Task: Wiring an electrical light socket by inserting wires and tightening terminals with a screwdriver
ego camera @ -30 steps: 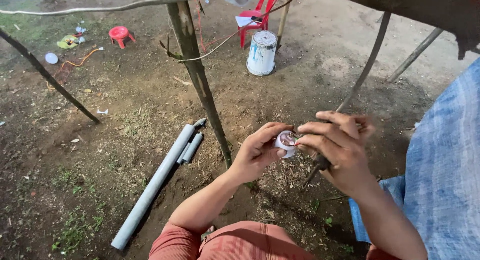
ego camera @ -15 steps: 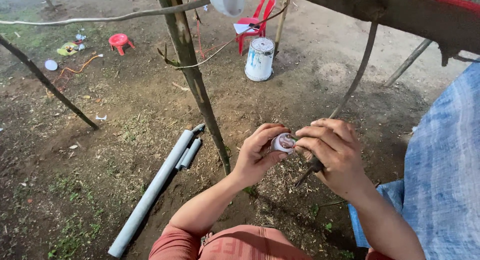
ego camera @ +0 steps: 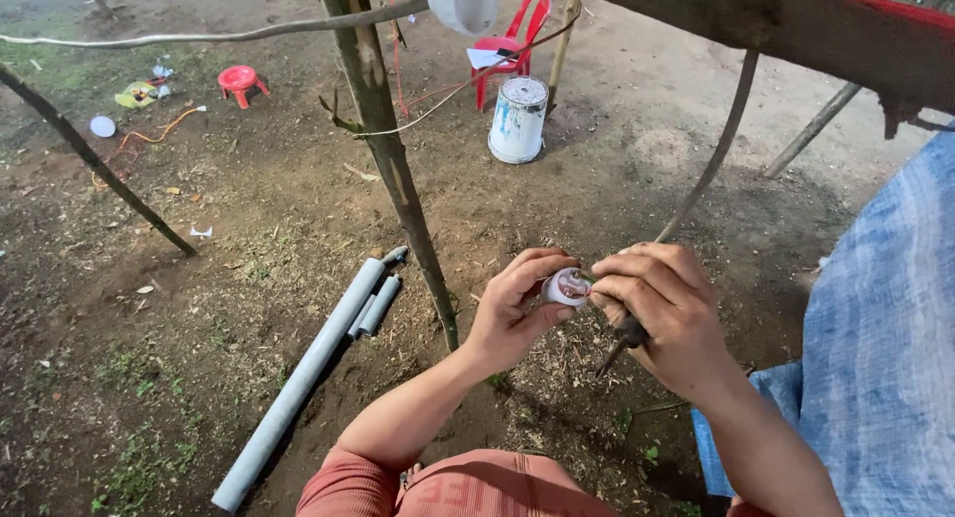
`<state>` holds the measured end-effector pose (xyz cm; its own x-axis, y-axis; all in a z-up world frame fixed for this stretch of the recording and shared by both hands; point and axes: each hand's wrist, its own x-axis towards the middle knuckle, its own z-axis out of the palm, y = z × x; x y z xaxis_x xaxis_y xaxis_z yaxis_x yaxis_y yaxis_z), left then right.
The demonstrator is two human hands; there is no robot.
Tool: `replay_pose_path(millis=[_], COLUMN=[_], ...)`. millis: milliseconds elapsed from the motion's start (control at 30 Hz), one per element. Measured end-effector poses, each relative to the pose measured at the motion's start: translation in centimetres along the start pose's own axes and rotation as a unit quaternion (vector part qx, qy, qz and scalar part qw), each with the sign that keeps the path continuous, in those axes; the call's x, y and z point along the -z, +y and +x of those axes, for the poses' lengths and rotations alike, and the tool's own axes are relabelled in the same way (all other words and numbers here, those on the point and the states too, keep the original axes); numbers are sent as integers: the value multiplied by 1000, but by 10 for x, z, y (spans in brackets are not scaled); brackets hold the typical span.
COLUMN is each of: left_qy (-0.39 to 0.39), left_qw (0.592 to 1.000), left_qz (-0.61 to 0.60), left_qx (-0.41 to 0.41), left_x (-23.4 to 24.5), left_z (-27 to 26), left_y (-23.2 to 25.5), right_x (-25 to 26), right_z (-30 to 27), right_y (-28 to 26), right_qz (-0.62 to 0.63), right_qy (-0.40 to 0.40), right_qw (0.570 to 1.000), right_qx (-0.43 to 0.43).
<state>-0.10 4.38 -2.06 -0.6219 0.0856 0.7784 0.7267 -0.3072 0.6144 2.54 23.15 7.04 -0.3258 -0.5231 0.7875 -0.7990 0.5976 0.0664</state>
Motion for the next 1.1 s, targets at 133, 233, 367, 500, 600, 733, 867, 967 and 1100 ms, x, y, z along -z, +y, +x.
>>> replay_pose_path(millis=[133, 233, 367, 500, 600, 733, 867, 967, 1100], left_qy=[-2, 0, 7, 4, -1, -8, -17, -48, -38], left_qw=[1000, 1000, 1000, 999, 999, 996, 997, 998, 998], left_qz=[7, 5, -2, -21, -26, -63, -75, -43, 10], left_qx=[0, 1, 10, 33, 39, 55, 29, 1, -42], left_x=[-1, -2, -3, -2, -2, -2, -4, -5, 0], left_z=[0, 0, -1, -3, -5, -6, -11, -13, -4], left_y=[1, 0, 1, 3, 1, 0, -11, -13, -7], right_x=[-2, -3, -2, 1, 1, 2, 4, 6, 6], right_z=[0, -1, -2, 2, -1, -4, -5, -7, -9], right_y=[-2, -1, 0, -5, -4, -2, 0, 1, 4], right_qz=[16, 11, 0, 3, 25, 28, 68, 82, 86], right_qy=[8, 13, 12, 0, -1, 3, 5, 1, 4], right_qw=[1000, 1000, 1000, 1000, 1000, 1000, 998, 996, 996], right_qx=[-5, 1, 8, 6, -3, 8, -9, -27, -25])
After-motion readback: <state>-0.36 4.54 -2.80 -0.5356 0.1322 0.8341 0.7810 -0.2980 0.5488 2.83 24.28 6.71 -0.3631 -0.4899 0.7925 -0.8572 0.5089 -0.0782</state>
